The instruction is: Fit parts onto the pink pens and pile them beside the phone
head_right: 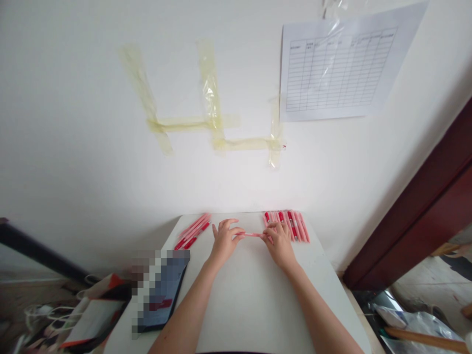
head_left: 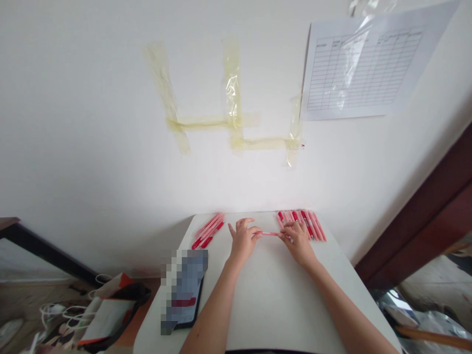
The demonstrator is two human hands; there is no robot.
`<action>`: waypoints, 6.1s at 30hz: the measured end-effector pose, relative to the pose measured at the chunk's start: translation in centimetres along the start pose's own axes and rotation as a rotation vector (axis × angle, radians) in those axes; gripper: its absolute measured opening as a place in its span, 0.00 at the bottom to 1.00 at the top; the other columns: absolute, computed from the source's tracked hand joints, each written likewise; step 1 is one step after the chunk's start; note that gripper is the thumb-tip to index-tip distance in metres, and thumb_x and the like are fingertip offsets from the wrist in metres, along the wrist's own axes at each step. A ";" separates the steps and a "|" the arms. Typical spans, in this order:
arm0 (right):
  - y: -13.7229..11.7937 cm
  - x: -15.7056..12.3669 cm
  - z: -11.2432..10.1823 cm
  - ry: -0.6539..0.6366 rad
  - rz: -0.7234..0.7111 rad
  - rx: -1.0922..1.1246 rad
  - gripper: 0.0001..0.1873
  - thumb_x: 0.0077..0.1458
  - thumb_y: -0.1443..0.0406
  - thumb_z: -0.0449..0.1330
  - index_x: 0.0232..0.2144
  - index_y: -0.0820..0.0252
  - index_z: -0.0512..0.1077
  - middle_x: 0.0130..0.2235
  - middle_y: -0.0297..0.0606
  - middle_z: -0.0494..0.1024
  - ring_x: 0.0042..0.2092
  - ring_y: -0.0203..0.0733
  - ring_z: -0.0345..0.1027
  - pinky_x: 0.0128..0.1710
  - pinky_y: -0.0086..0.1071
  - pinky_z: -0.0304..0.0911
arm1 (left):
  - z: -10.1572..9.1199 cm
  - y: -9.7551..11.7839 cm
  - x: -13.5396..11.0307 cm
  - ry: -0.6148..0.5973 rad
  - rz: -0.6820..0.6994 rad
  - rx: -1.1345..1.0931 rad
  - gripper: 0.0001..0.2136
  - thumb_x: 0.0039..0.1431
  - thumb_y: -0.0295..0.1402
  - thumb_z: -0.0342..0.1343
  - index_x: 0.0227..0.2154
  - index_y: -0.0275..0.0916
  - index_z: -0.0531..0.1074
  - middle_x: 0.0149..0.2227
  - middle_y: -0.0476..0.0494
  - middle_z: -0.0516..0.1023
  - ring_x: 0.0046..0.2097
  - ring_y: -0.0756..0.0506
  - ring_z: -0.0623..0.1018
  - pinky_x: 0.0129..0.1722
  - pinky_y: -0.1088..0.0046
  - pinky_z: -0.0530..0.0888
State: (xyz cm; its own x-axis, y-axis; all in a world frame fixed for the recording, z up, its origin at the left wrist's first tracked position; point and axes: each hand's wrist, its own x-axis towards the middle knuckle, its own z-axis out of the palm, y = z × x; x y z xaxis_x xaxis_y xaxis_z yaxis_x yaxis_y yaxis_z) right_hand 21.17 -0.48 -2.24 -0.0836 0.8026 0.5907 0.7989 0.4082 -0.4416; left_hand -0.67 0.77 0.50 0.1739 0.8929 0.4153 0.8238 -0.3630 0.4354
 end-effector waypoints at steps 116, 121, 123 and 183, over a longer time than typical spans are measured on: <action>-1.4 1.0 -3.6 -0.075 0.713 1.844 0.31 0.51 0.35 0.51 0.20 0.54 0.56 0.23 0.30 0.59 0.27 0.38 0.55 0.39 0.44 0.67 | 0.6 -0.2 -0.2 -0.119 -0.164 0.152 0.11 0.59 0.43 0.57 0.43 0.49 0.76 0.58 0.43 0.69 0.62 0.36 0.62 0.60 0.27 0.47; -0.5 1.0 -3.1 -0.069 0.768 1.797 0.11 0.47 0.57 0.63 0.33 0.53 0.70 0.30 0.30 0.68 0.32 0.36 0.64 0.48 0.45 0.68 | 0.9 -0.5 -0.3 -0.194 -0.184 0.161 0.12 0.59 0.44 0.56 0.44 0.50 0.75 0.60 0.43 0.68 0.65 0.34 0.59 0.59 0.26 0.46; 0.0 1.0 -2.7 -0.058 0.799 1.658 0.22 0.38 0.68 0.63 0.40 0.50 0.71 0.32 0.27 0.69 0.32 0.35 0.64 0.48 0.45 0.69 | 0.9 -0.6 -0.3 -0.219 -0.192 0.157 0.13 0.59 0.44 0.56 0.45 0.50 0.75 0.60 0.44 0.68 0.65 0.34 0.58 0.59 0.25 0.45; -3.6 -1.0 0.4 -0.326 -0.249 0.189 0.16 0.61 0.70 0.53 0.48 0.55 0.74 0.49 0.44 0.75 0.53 0.46 0.67 0.53 0.44 0.67 | -1.0 -2.5 0.4 0.073 -0.353 0.524 0.16 0.62 0.38 0.51 0.50 0.41 0.72 0.55 0.35 0.69 0.57 0.35 0.66 0.58 0.52 0.61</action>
State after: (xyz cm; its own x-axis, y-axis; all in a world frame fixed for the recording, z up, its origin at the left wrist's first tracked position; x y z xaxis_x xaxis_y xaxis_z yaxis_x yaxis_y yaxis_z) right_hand 18.13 -2.60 -1.46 -0.4671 0.7525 0.4642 0.6101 0.6543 -0.4468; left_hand -3.20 1.78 0.34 -0.1785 0.9076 0.3800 0.9827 0.1452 0.1149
